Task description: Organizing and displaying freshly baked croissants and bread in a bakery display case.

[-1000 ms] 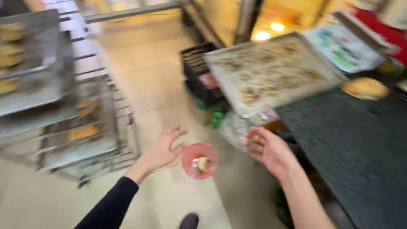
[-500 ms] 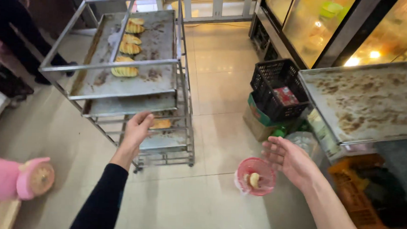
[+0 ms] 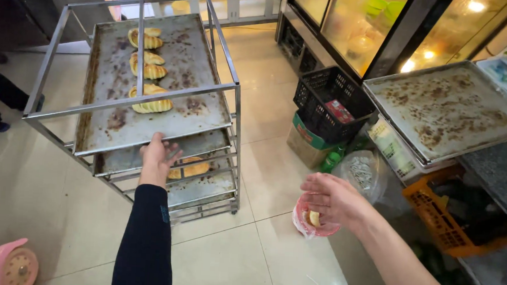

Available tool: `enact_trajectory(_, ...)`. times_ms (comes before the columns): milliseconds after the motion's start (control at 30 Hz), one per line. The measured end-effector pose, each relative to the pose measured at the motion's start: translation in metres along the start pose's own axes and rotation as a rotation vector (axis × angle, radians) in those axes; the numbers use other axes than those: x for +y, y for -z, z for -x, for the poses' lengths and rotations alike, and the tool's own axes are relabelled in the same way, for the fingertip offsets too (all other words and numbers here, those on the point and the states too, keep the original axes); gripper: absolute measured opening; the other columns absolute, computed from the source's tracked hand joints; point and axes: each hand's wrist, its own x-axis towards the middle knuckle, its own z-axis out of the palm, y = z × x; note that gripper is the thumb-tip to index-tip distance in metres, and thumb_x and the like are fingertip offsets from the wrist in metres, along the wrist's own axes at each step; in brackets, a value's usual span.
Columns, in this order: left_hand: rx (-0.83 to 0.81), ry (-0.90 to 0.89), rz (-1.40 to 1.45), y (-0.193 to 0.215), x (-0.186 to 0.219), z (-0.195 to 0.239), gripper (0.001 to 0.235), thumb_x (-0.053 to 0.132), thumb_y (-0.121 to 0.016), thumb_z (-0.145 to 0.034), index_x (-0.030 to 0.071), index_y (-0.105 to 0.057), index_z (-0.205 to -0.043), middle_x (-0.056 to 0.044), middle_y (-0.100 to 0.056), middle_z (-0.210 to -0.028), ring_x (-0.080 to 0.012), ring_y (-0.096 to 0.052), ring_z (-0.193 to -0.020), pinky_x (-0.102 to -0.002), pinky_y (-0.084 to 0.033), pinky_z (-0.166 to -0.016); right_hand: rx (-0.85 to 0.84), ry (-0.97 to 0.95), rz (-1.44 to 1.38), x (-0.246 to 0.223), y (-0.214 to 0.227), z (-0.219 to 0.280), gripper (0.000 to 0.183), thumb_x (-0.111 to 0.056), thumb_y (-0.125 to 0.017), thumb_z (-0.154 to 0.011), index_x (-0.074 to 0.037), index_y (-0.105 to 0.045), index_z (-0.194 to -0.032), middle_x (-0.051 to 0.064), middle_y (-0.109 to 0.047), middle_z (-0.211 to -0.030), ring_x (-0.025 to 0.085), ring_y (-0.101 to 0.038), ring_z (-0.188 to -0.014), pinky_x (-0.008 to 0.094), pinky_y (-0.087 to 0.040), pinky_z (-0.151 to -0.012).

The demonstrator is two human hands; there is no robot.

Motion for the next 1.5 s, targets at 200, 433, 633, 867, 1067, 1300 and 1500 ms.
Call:
enact_trajectory(200, 0.003, -0.138, 0.267, 0.031, -0.047, 0.034, 0.044, 0.008, -0.06, -0.089, 0.014, -0.048, -0.132, -0.007, -0.063, -0.115, -0.0271, -0.067, -0.095, -0.053, -0.057, -0.081, -0.187, 0.157, 0.019, 0.037, -0.019, -0.032, 0.039, -0.037, -0.052, -0.101, -0.008, -0.062, -0.125, 0.008, -0.073, -0.12, 0.02, -0.07, -0.107, 0.036, -0.056, -0.088)
enact_trajectory(433, -0.008, -0.138, 0.426, 0.086, -0.075, 0.187, 0.055, 0.004, -0.054, -0.083, 0.021, -0.049, -0.135, -0.004, -0.066, -0.124, -0.0261, -0.069, -0.105, -0.051, -0.055, -0.089, -0.307, 0.194, 0.051, 0.059, -0.048, -0.011, 0.04, -0.037, -0.051, -0.101, -0.006, -0.063, -0.124, 0.009, -0.073, -0.118, 0.021, -0.071, -0.105, 0.038, -0.057, -0.087)
enact_trajectory(633, 0.017, -0.078, 0.463, 0.129, -0.092, 0.304, 0.04, 0.01, -0.057, -0.091, 0.021, -0.054, -0.129, -0.003, -0.067, -0.123, -0.0247, -0.068, -0.109, -0.052, -0.053, -0.097, -0.381, 0.204, 0.12, 0.086, -0.04, 0.027, 0.038, -0.035, -0.057, -0.098, -0.009, -0.06, -0.126, 0.008, -0.072, -0.114, 0.021, -0.072, -0.102, 0.039, -0.057, -0.087)
enact_trajectory(867, -0.012, -0.215, 0.403, 0.204, -0.124, 0.464, 0.019, 0.012, -0.058, -0.091, 0.01, -0.058, -0.11, -0.006, -0.069, -0.109, -0.0258, -0.067, -0.106, -0.049, -0.052, -0.099, -0.454, 0.223, 0.119, 0.138, -0.005, 0.081, 0.04, -0.044, -0.054, -0.099, -0.017, -0.055, -0.128, 0.005, -0.064, -0.109, 0.02, -0.065, -0.097, 0.041, -0.055, -0.084)
enact_trajectory(1067, 0.072, -0.312, 0.342, 0.236, -0.104, 0.627, 0.02, 0.013, -0.057, -0.09, 0.006, -0.06, -0.109, -0.007, -0.07, -0.107, -0.0239, -0.067, -0.103, -0.044, -0.05, -0.101, -0.661, 0.195, -0.002, 0.172, 0.017, 0.127, 0.066, -0.072, -0.042, -0.093, -0.018, -0.062, -0.126, 0.004, -0.066, -0.109, 0.02, -0.062, -0.101, 0.041, -0.052, -0.09)
enact_trajectory(1300, 0.103, -0.263, 0.173, 0.189, -0.071, 0.712, 0.026, 0.017, -0.056, -0.092, 0.005, -0.061, -0.114, -0.008, -0.069, -0.108, -0.027, -0.065, -0.103, -0.045, -0.05, -0.099, -0.481, 0.258, -0.31, 0.182, 0.1, 0.144, 0.057, -0.06, -0.053, -0.094, -0.012, -0.065, -0.124, 0.005, -0.072, -0.114, 0.021, -0.065, -0.104, 0.037, -0.051, -0.09)
enact_trajectory(1500, -0.188, -0.156, 0.051, 0.112, -0.107, 0.617, 0.029, 0.015, -0.059, -0.087, 0.003, -0.061, -0.114, -0.007, -0.069, -0.108, -0.0258, -0.065, -0.101, -0.044, -0.05, -0.098, -0.229, 0.39, -0.5, 0.201, 0.237, 0.071, 0.039, -0.029, -0.07, -0.092, -0.003, -0.064, -0.121, 0.013, -0.068, -0.105, 0.027, -0.064, -0.092, 0.045, -0.053, -0.08)
